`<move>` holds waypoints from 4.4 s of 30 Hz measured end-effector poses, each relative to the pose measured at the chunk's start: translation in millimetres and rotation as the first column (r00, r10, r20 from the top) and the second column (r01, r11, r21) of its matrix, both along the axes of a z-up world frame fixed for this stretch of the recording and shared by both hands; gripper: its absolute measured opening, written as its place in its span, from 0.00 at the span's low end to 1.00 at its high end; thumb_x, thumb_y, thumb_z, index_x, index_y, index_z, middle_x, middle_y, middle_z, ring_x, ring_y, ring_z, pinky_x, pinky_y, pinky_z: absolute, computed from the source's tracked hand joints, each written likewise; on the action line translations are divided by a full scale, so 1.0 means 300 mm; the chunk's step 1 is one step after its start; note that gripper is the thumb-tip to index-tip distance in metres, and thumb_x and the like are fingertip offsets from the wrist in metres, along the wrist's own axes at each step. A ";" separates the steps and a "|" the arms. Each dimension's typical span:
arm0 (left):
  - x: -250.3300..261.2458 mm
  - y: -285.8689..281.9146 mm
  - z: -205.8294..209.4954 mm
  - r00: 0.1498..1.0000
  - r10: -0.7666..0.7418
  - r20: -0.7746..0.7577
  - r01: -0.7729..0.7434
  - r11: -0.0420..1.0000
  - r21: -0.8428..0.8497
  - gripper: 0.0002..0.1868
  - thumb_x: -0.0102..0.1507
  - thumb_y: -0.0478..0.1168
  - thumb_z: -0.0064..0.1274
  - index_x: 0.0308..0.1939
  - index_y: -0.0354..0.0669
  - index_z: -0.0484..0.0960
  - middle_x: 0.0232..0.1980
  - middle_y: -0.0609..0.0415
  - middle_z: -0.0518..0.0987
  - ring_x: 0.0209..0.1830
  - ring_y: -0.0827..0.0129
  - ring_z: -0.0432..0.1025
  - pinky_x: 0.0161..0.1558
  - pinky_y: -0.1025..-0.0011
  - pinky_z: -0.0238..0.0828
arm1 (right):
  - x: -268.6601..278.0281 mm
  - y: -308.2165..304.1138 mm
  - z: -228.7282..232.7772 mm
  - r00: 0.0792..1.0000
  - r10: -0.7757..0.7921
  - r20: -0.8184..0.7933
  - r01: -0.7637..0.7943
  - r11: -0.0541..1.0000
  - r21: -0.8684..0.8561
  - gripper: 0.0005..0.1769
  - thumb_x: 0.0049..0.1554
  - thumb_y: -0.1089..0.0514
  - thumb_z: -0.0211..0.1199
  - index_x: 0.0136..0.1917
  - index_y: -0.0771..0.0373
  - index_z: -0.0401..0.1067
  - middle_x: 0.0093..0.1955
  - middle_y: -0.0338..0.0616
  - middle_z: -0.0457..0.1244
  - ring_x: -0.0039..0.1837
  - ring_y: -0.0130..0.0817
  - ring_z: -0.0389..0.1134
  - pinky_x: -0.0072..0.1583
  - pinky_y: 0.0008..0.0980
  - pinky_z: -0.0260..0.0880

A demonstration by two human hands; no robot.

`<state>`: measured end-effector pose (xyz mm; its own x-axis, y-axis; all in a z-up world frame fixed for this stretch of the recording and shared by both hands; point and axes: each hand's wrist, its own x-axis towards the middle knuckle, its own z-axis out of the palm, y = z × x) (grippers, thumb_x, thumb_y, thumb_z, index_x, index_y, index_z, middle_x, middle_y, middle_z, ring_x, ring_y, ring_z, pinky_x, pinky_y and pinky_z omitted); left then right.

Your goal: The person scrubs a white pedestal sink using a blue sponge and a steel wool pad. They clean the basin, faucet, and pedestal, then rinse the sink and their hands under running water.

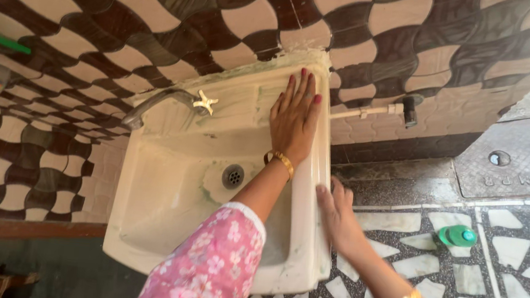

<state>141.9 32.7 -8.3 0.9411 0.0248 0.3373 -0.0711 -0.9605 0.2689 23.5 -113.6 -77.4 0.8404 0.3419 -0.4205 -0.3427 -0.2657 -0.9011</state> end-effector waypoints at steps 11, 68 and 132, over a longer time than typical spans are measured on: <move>-0.023 0.012 -0.007 1.000 0.012 -0.024 -0.011 1.000 0.025 0.33 0.75 0.57 0.18 0.81 0.53 0.58 0.85 0.62 0.53 0.86 0.68 0.46 0.80 0.62 0.36 | 0.702 0.212 -0.143 0.915 -0.078 0.396 -0.014 0.974 0.225 0.37 0.66 0.38 0.38 0.78 0.63 0.57 0.69 0.62 0.57 0.70 0.52 0.61 0.70 0.45 0.62; -1.110 0.697 0.066 0.975 -0.169 -0.148 0.177 0.983 0.046 0.23 0.66 0.50 0.40 0.25 0.44 0.84 0.31 0.42 0.83 0.31 0.49 0.78 0.37 0.51 0.75 | -0.704 0.695 0.359 0.395 0.425 0.814 0.318 0.768 -0.555 0.13 0.60 0.53 0.52 0.50 0.62 0.72 0.53 0.47 0.65 0.57 0.46 0.64 0.60 0.43 0.62; -0.466 1.311 0.242 0.922 0.232 -0.310 -0.194 0.970 0.148 0.66 0.49 0.46 0.73 0.81 0.61 0.41 0.85 0.55 0.36 0.83 0.53 0.40 0.77 0.65 0.46 | -0.062 0.648 0.009 0.026 0.957 0.288 -0.400 0.274 -0.874 0.43 0.64 0.32 0.37 0.83 0.54 0.34 0.86 0.46 0.29 0.86 0.41 0.24 0.79 0.48 0.21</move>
